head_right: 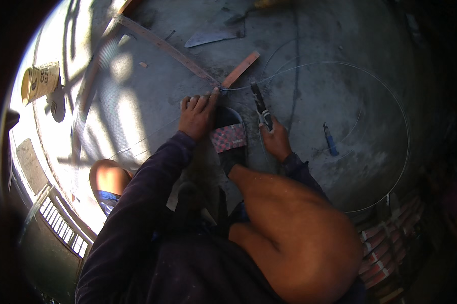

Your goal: The person assembles a mesh screen into a wooden frame by aligning the mesh, securing it with nails, and hammering the nails into place. The person uses a hammer and pliers to fasten and trim the mesh.

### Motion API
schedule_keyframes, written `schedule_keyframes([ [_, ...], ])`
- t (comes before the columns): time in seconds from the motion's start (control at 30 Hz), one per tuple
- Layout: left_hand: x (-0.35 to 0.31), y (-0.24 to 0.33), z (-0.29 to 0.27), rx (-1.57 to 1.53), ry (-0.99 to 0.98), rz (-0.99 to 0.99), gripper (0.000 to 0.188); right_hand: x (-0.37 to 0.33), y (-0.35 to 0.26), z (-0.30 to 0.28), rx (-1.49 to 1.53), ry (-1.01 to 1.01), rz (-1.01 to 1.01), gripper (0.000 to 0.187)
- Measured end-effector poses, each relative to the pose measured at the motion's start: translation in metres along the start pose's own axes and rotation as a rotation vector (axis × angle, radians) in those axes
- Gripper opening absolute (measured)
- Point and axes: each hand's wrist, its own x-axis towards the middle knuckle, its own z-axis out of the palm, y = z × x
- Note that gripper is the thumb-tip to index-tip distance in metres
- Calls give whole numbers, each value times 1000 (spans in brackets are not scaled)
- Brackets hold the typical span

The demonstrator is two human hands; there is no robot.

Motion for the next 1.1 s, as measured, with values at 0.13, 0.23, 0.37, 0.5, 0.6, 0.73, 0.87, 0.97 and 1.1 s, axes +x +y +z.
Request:
schedule_keyframes([
  [0.13,3,0,-6,-115,2,-31,61,-2,-10,-4,55,-89,203,36],
  [0.23,5,-2,-12,-133,-39,-18,62,3,-17,-8,249,-172,319,38],
  [0.37,3,-4,-14,-133,-92,-12,63,20,-22,-20,360,-241,287,37],
  [0.5,1,-4,-8,-137,-72,-7,66,36,-21,-42,91,-286,188,40],
  [0.6,3,-7,-8,-143,-46,17,66,40,-17,-54,-108,-280,87,38],
  [0.73,12,-9,-26,-339,-61,-83,62,37,-11,-53,-98,-236,30,37],
  [0.87,40,11,-45,-402,23,-143,49,30,-10,-44,-88,-140,67,35],
  [0.97,71,33,-37,-259,-62,-135,34,25,-13,-42,-85,-132,80,35],
  [1.1,94,31,-10,-285,-210,-165,18,22,-19,-41,-74,-128,63,34],
])
